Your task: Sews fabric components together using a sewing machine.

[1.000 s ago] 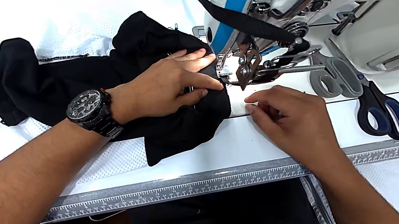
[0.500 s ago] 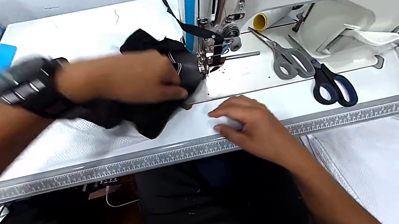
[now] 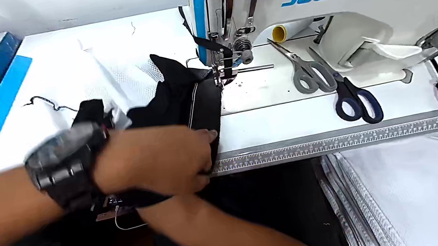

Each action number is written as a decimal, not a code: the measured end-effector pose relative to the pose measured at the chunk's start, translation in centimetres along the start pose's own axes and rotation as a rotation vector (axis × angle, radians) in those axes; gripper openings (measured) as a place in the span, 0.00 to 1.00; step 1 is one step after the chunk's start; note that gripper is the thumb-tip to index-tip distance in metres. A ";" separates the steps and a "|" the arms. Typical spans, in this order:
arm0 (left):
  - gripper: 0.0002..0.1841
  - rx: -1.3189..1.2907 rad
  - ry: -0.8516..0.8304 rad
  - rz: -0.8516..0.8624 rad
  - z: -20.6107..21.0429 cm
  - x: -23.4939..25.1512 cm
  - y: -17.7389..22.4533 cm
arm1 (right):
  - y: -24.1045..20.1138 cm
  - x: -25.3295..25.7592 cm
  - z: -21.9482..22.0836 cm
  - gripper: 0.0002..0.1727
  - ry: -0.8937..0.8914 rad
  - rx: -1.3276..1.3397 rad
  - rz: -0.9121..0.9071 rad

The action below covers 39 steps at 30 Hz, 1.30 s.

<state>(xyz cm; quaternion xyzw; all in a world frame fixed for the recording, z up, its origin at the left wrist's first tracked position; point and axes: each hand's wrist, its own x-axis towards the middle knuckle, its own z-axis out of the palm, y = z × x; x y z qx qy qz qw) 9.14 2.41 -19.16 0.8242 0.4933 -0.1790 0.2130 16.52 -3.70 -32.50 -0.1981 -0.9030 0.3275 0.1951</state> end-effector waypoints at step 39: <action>0.21 -0.761 0.124 0.105 -5.6 -1.3 -14.0 | 8.3 -1.3 -12.3 0.37 0.102 -0.042 -0.100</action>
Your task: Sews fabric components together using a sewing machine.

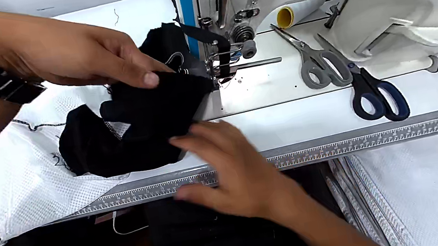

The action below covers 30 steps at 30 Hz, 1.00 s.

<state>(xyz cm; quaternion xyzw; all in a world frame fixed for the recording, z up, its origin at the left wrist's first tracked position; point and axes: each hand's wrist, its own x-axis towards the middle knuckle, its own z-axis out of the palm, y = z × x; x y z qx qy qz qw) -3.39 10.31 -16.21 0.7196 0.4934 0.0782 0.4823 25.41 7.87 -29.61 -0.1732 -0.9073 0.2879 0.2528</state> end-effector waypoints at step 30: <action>0.19 0.770 0.533 0.098 16.9 6.1 -0.6 | 10.4 -10.9 -14.0 0.18 0.316 -0.591 0.174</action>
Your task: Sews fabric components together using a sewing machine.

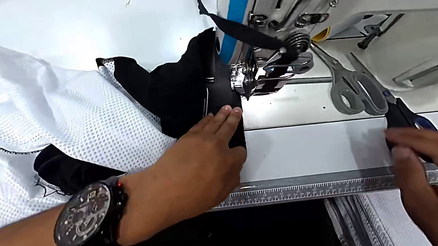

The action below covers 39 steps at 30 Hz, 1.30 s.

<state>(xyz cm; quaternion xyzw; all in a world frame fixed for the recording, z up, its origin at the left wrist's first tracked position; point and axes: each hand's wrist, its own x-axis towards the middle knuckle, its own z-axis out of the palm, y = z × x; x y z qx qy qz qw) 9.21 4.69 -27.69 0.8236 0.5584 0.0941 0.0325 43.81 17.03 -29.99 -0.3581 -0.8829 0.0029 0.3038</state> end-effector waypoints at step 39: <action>0.40 0.181 0.219 0.232 1.0 -0.1 -6.4 | -2.7 8.7 0.7 0.30 -0.313 -0.481 -0.351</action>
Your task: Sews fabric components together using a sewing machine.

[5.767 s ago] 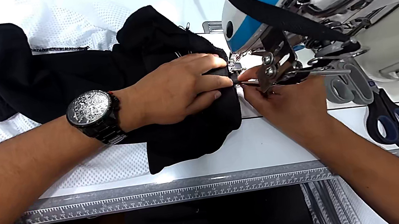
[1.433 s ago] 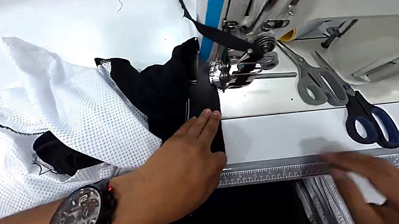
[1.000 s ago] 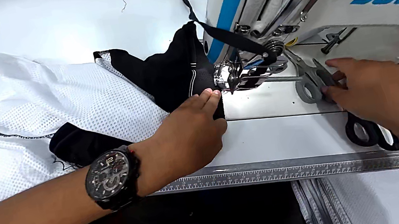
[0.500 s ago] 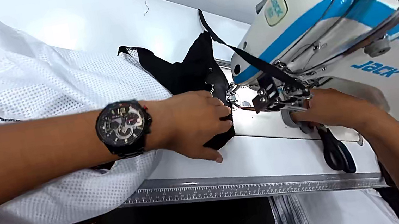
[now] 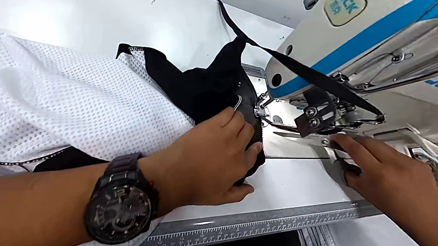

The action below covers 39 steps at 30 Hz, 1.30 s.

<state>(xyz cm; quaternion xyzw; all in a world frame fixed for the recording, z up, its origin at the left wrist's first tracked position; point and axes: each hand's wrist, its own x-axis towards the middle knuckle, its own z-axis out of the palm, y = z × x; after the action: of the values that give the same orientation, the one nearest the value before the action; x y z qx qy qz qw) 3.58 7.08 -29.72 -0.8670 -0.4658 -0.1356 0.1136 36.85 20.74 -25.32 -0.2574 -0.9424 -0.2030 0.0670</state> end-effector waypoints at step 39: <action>0.42 -0.018 0.015 -0.021 -0.6 1.0 -0.4 | -5.1 9.4 4.0 0.11 0.156 0.955 0.172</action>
<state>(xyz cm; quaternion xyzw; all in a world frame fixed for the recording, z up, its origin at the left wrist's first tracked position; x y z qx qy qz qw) 3.71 7.85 -28.79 -0.8621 -0.4728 -0.1475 0.1077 26.05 22.74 -28.59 -0.2589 -0.8977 0.2392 0.2644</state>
